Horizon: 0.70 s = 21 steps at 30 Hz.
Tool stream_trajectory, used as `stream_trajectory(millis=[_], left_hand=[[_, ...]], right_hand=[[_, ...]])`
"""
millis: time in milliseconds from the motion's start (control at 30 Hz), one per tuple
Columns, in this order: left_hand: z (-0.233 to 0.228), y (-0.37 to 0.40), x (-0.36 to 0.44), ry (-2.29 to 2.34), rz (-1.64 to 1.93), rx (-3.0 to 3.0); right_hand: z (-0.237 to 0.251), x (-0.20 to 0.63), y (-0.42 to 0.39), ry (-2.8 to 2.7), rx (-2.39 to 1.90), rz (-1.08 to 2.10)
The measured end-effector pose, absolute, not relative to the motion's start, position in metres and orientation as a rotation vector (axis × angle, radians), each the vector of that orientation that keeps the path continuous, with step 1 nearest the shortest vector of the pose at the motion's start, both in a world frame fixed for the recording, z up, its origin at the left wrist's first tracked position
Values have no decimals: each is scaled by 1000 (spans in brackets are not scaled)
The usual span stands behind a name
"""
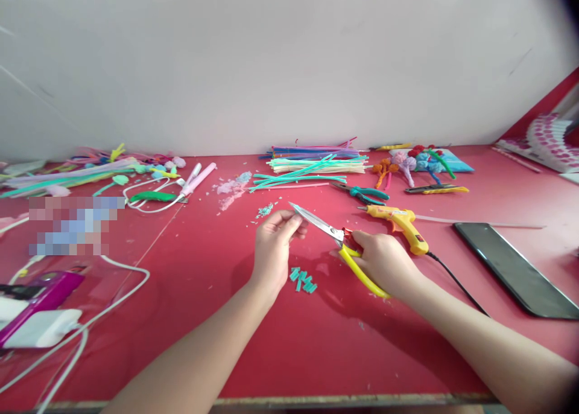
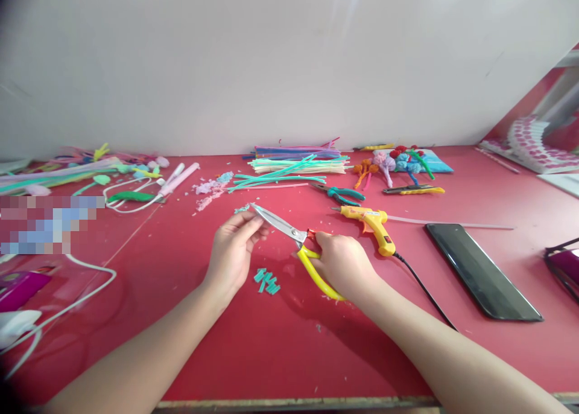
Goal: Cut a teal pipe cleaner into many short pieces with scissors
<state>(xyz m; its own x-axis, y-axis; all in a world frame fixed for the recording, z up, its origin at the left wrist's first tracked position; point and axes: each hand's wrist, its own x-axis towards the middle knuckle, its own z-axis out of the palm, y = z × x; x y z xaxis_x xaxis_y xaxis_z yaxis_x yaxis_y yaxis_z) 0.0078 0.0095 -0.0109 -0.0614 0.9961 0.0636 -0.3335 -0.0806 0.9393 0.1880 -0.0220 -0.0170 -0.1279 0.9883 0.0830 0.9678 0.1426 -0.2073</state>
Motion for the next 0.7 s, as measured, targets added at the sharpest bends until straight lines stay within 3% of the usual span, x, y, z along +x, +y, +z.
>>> stream_trajectory(millis=[200,500,700], left_hand=[[-12,7,11,945,1301,1020],[-12,-5,21,830,818,1320],[-11,-8,22,868,741,1390]], right_hand=[[-16,189,-17,-2092,-1919,296],[-3,186,-21,-1650,-1561,1076],[-4,186,-23,-1675,-1531,1049]])
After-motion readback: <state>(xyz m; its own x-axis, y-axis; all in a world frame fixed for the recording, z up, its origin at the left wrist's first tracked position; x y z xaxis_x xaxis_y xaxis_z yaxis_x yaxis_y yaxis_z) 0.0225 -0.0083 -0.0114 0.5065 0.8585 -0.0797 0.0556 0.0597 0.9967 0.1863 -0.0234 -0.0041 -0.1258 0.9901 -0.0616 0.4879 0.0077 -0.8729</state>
